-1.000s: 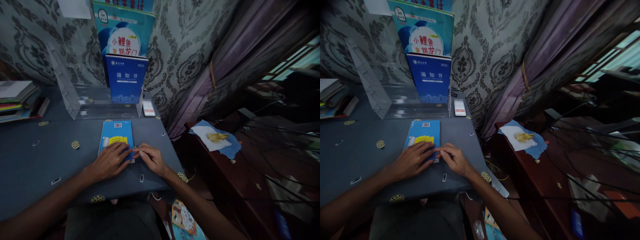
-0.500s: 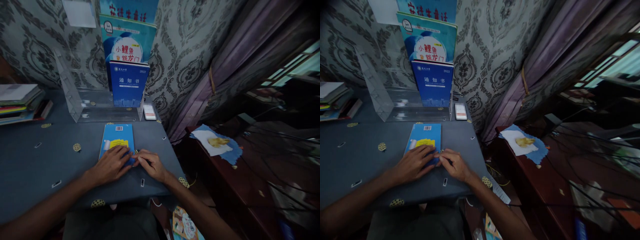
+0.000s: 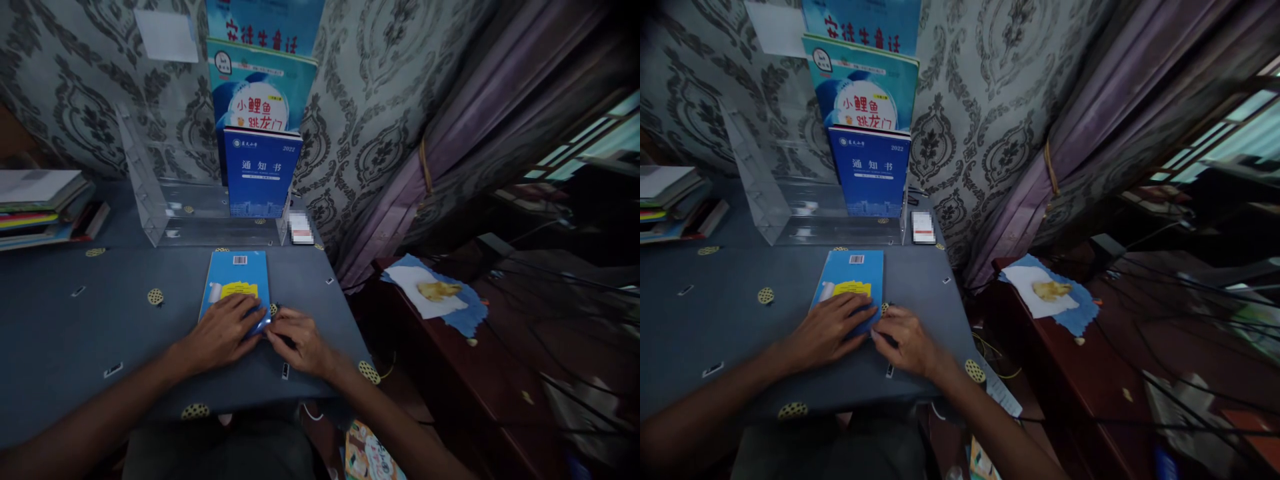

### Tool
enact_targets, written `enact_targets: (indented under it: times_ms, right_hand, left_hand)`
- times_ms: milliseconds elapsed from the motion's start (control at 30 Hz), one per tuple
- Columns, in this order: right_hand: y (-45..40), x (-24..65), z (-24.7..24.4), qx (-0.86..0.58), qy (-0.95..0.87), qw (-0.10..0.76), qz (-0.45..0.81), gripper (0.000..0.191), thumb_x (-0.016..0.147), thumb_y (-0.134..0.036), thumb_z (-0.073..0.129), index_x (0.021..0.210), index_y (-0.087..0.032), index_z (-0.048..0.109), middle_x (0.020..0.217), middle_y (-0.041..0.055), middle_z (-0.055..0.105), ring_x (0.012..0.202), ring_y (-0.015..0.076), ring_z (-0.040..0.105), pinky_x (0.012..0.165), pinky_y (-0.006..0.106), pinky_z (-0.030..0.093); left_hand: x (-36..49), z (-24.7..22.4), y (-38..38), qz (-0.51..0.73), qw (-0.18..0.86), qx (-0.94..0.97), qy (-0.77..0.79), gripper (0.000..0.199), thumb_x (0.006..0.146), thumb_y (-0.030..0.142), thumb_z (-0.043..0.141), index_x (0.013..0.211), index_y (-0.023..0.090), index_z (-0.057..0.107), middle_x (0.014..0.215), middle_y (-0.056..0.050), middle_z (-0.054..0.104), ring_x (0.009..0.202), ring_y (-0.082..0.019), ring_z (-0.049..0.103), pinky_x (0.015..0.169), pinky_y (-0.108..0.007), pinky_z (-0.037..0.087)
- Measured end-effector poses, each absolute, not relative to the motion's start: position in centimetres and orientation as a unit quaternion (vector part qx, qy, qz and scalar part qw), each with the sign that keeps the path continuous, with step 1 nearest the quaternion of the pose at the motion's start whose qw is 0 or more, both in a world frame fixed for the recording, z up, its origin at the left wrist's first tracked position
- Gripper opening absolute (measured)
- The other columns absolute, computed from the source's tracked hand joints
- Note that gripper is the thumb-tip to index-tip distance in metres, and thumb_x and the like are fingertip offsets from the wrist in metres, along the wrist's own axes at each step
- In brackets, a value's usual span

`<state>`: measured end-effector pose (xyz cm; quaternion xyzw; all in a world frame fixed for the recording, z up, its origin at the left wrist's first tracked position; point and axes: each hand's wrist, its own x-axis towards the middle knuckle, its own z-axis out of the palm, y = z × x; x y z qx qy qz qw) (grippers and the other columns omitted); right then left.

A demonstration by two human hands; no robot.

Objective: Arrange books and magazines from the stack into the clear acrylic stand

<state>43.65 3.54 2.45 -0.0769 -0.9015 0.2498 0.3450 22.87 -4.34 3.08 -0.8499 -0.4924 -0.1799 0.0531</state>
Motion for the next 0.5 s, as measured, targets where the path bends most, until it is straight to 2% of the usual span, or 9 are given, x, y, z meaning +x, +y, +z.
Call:
enact_targets:
  times_ms: [133,267,500]
  right_hand:
    - [3.2,43.9,2.4,-0.081,-0.907,0.341,0.235,0.020,0.098,-0.019,0.052,0.083,-0.020,0.066,0.072,0.0047,0.068,0.073,0.0185,0.061,0.072,0.033,0.055]
    - [3.0,43.9,2.3,-0.092,-0.900,0.346,0.249,0.024,0.098,-0.020,0.051,0.079,-0.022,0.065,0.068,0.0037,0.066,0.070,0.0184,0.060,0.070,0.033,0.055]
    - [3.1,43.9,2.7,-0.112,-0.886,0.344,0.290,0.026,0.100,-0.022,0.051,0.078,-0.021,0.065,0.068,0.0030,0.065,0.068,0.0171,0.060,0.067,0.030,0.053]
  left_hand:
    - [22.8,2.9,-4.4,-0.194,0.041,-0.844,-0.498,0.039,0.098,0.036,0.053,0.133,0.020,0.056,0.128,-0.011,0.064,0.122,-0.026,0.059,0.101,-0.044,0.053]
    - [22.6,2.9,-4.6,-0.200,0.030,-0.841,-0.501,0.039,0.099,0.036,0.053,0.135,0.022,0.056,0.132,-0.010,0.063,0.125,-0.026,0.057,0.103,-0.043,0.053]
    - [20.4,2.2,-5.5,-0.202,0.030,-0.819,-0.537,0.038,0.103,0.030,0.042,0.138,0.028,0.057,0.144,-0.008,0.058,0.139,-0.025,0.048,0.116,-0.053,0.041]
